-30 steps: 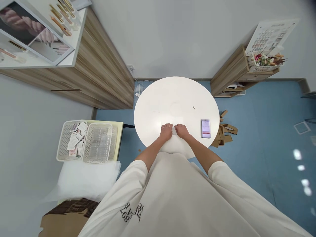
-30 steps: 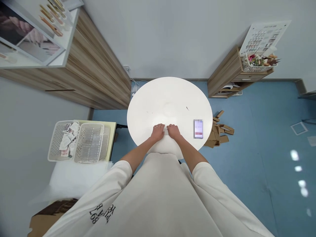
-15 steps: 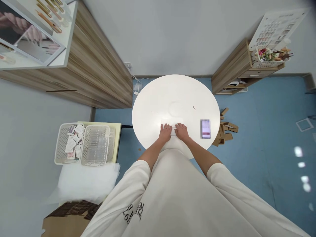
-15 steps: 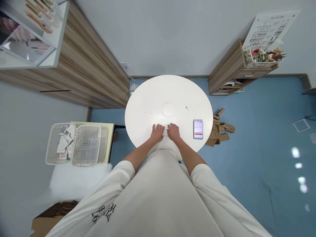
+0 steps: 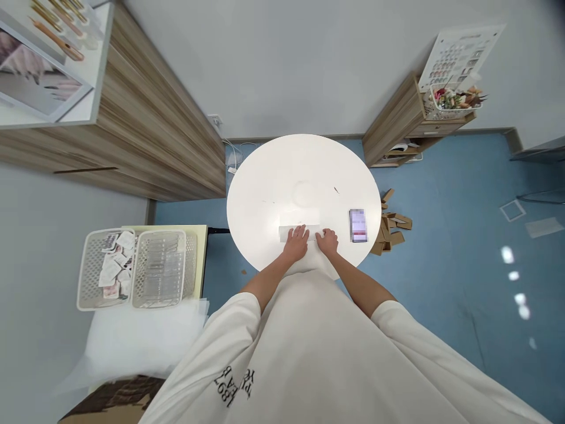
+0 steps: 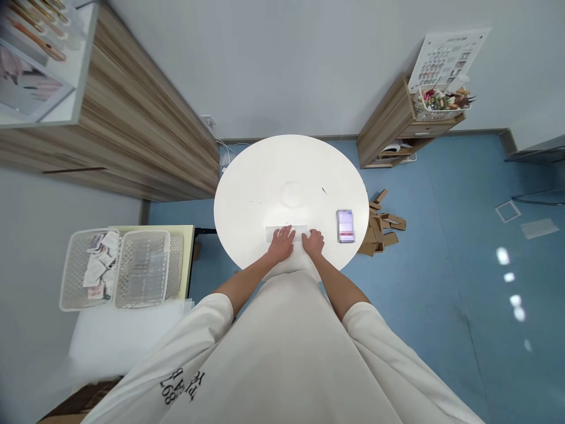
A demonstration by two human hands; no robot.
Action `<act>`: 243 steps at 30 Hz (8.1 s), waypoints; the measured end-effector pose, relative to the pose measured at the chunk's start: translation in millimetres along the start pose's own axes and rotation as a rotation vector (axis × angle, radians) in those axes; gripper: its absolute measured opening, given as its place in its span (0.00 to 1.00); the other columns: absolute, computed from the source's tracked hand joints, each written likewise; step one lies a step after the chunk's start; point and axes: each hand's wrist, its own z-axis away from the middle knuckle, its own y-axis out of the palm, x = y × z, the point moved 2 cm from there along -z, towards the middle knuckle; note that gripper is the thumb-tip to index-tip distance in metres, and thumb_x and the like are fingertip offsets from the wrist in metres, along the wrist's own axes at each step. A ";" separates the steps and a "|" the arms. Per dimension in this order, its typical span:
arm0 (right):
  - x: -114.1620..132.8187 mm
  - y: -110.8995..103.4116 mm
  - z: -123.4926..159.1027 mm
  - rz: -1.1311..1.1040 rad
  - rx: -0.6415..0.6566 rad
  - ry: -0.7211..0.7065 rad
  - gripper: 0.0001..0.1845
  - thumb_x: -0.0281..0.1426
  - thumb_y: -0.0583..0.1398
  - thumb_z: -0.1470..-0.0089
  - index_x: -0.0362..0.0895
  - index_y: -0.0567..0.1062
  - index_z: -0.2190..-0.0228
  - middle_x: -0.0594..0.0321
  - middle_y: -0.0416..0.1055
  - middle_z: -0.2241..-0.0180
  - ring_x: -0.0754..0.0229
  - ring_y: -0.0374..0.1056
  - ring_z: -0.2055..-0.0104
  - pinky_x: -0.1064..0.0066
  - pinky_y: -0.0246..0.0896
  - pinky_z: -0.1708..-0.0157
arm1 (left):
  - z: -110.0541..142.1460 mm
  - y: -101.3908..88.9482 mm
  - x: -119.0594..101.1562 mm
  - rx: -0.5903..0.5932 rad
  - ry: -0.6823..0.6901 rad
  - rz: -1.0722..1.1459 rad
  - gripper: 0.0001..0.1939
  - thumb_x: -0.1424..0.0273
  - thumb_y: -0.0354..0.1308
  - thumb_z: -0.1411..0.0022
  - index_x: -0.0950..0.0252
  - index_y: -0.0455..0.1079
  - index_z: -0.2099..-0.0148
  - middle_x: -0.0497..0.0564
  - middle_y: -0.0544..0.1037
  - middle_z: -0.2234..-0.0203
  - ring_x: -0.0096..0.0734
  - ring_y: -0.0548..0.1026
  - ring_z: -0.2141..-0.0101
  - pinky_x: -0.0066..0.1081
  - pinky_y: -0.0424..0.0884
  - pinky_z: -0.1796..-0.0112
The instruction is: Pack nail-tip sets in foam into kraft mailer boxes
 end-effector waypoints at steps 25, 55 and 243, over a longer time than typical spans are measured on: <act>10.1 8.0 -8.0 -0.273 0.081 0.093 0.24 0.35 0.59 0.45 0.45 0.64 0.48 0.55 0.74 0.56 0.55 0.72 0.57 0.68 0.64 0.60 | -0.2 -0.4 15.6 0.206 -0.004 0.046 0.37 0.81 0.50 0.43 0.65 0.55 0.32 0.58 0.54 0.29 0.43 0.54 0.31 0.46 0.58 0.37; 63.2 31.4 18.8 0.344 0.189 -0.371 0.32 0.28 0.49 0.34 0.43 0.54 0.31 0.46 0.66 0.47 0.50 0.69 0.52 0.67 0.62 0.55 | 16.5 3.5 80.4 -0.242 -0.750 0.561 0.26 0.63 0.53 0.32 0.59 0.53 0.35 0.61 0.71 0.42 0.48 0.69 0.42 0.46 0.66 0.46; 22.4 51.5 179.7 -0.091 0.134 -0.802 0.23 0.31 0.50 0.36 0.45 0.71 0.43 0.53 0.65 0.40 0.52 0.64 0.39 0.57 0.61 0.40 | 247.9 9.4 26.1 -0.253 -0.381 0.066 0.27 0.65 0.44 0.27 0.63 0.54 0.29 0.60 0.57 0.31 0.49 0.56 0.33 0.48 0.55 0.37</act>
